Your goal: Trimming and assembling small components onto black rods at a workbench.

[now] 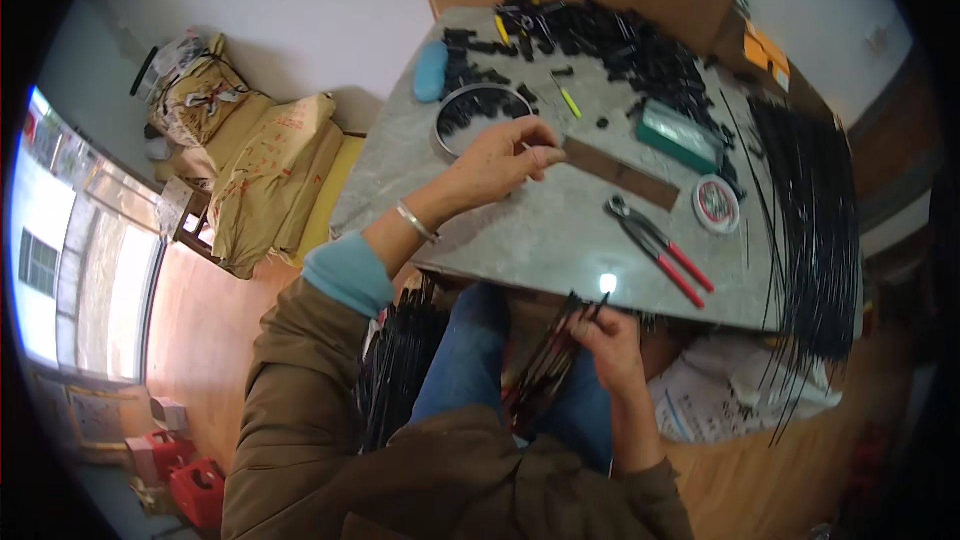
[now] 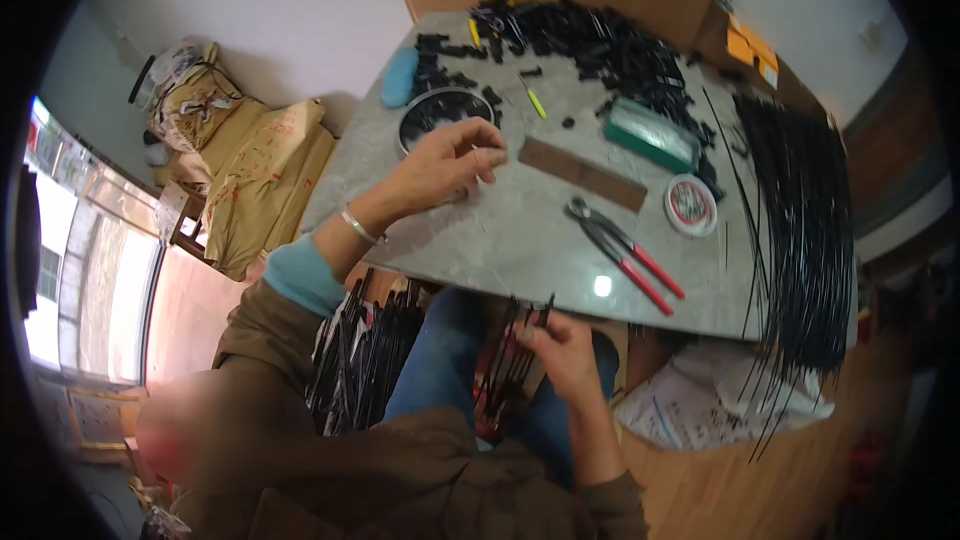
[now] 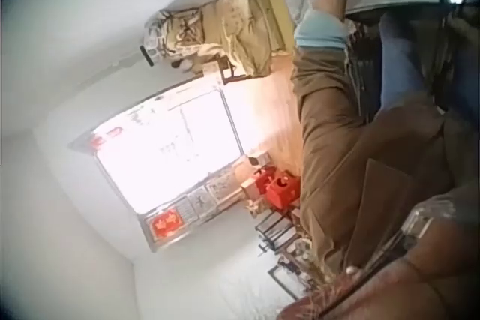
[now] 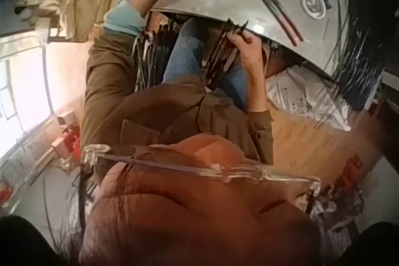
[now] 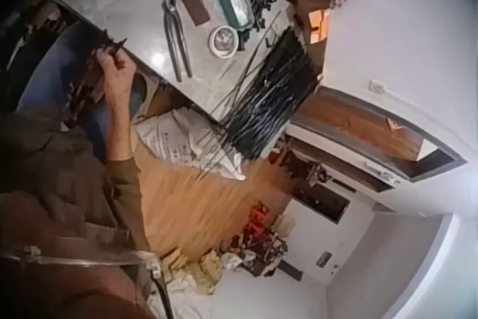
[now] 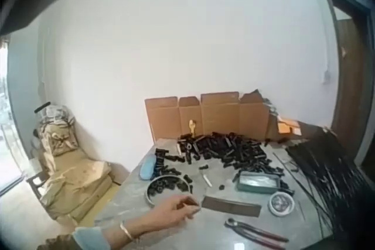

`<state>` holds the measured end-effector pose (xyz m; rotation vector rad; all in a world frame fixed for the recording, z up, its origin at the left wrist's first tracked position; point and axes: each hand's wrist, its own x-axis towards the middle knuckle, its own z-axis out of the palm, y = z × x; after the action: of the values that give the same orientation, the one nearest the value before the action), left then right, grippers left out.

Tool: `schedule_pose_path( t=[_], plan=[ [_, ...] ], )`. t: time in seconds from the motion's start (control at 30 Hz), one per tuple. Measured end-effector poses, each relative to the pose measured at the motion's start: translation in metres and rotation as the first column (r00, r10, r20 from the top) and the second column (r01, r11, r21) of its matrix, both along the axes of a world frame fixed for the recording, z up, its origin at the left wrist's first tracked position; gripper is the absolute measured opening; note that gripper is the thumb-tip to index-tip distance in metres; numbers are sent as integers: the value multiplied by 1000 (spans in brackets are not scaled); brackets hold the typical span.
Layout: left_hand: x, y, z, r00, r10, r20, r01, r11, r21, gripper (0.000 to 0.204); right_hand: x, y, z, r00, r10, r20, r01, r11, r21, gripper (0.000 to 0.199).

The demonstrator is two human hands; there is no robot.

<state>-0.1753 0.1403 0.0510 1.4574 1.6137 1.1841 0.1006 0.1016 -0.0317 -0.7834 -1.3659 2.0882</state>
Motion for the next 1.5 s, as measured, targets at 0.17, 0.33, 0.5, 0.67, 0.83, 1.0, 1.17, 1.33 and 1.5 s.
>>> schedule_pose_path(
  t=[0.17,0.33,0.5,0.67,0.83,1.0,1.17,1.33,1.5],
  plan=[
    [60,-54,-10,833,-281,477,375,920,-113,28,-1,-5,3,996,46,-74,-51,997,-65,12],
    [76,-96,-23,717,-147,682,383,900,-208,38,-4,-21,6,996,31,-80,-32,999,-8,14],
    [80,-117,-12,503,-50,863,368,916,-162,35,-2,-31,8,993,62,-101,-61,998,7,14],
    [82,-128,-16,455,29,890,286,942,-177,33,-7,-39,8,995,66,-81,-62,997,50,15],
    [87,-130,-20,427,54,903,287,939,-191,30,-6,-43,12,997,51,-61,-47,997,57,16],
    [88,-131,-21,459,55,887,256,947,-192,23,-6,-44,11,997,38,-63,-35,998,50,16],
    [92,-132,-18,466,86,880,228,950,-214,18,-6,-44,13,997,33,-67,-29,998,57,15],
    [92,-130,-20,466,93,880,232,947,-223,16,-6,-45,14,996,35,-86,-31,999,44,15],
    [90,-128,-13,588,76,806,228,940,-255,15,-4,-46,14,996,34,-79,-31,998,47,15]
  ],
)
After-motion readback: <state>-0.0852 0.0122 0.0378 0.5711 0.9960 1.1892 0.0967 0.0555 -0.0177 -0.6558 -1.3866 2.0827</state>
